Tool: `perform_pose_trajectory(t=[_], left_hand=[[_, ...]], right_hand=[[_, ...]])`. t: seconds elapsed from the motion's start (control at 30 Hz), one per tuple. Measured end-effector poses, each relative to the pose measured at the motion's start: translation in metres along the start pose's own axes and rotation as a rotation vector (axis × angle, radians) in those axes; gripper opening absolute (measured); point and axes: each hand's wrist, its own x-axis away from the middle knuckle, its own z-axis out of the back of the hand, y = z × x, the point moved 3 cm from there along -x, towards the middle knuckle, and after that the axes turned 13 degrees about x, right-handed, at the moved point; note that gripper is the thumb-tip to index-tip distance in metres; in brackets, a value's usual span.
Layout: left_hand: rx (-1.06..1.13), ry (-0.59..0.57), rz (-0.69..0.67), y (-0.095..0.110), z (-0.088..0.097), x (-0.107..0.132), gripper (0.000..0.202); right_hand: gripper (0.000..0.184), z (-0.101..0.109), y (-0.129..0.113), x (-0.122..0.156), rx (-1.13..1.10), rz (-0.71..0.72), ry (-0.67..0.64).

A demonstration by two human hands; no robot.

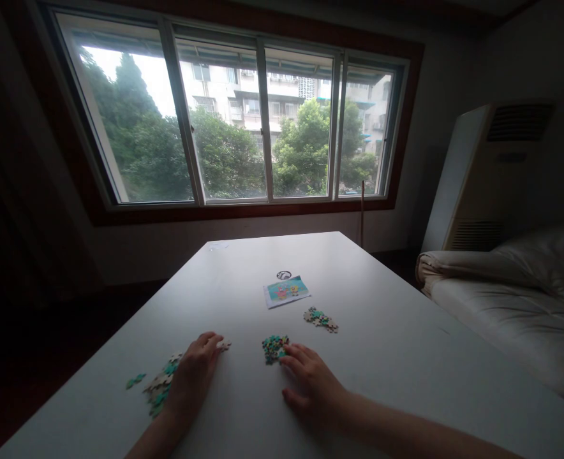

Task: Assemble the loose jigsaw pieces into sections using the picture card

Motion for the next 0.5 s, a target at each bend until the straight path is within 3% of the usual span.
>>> perform_pose_trajectory(t=[0.1, 0.2, 0.5], left_hand=[[-0.127, 0.022, 0.062, -0.0027, -0.0010, 0.0011, 0.027], [-0.172, -0.031, 0.092, -0.0002, -0.0003, 0.0019, 0.030], [-0.088, -0.055, 0.089, -0.0019, -0.0006, 0.0004, 0.033]], right_hand=[[0.049, -0.0002, 0.0001, 0.0001, -0.002, -0.005, 0.000], [0.049, -0.0008, 0.0006, 0.0000, -0.004, -0.005, 0.010], [0.050, -0.0018, 0.0017, -0.0001, 0.008, 0.003, -0.009]])
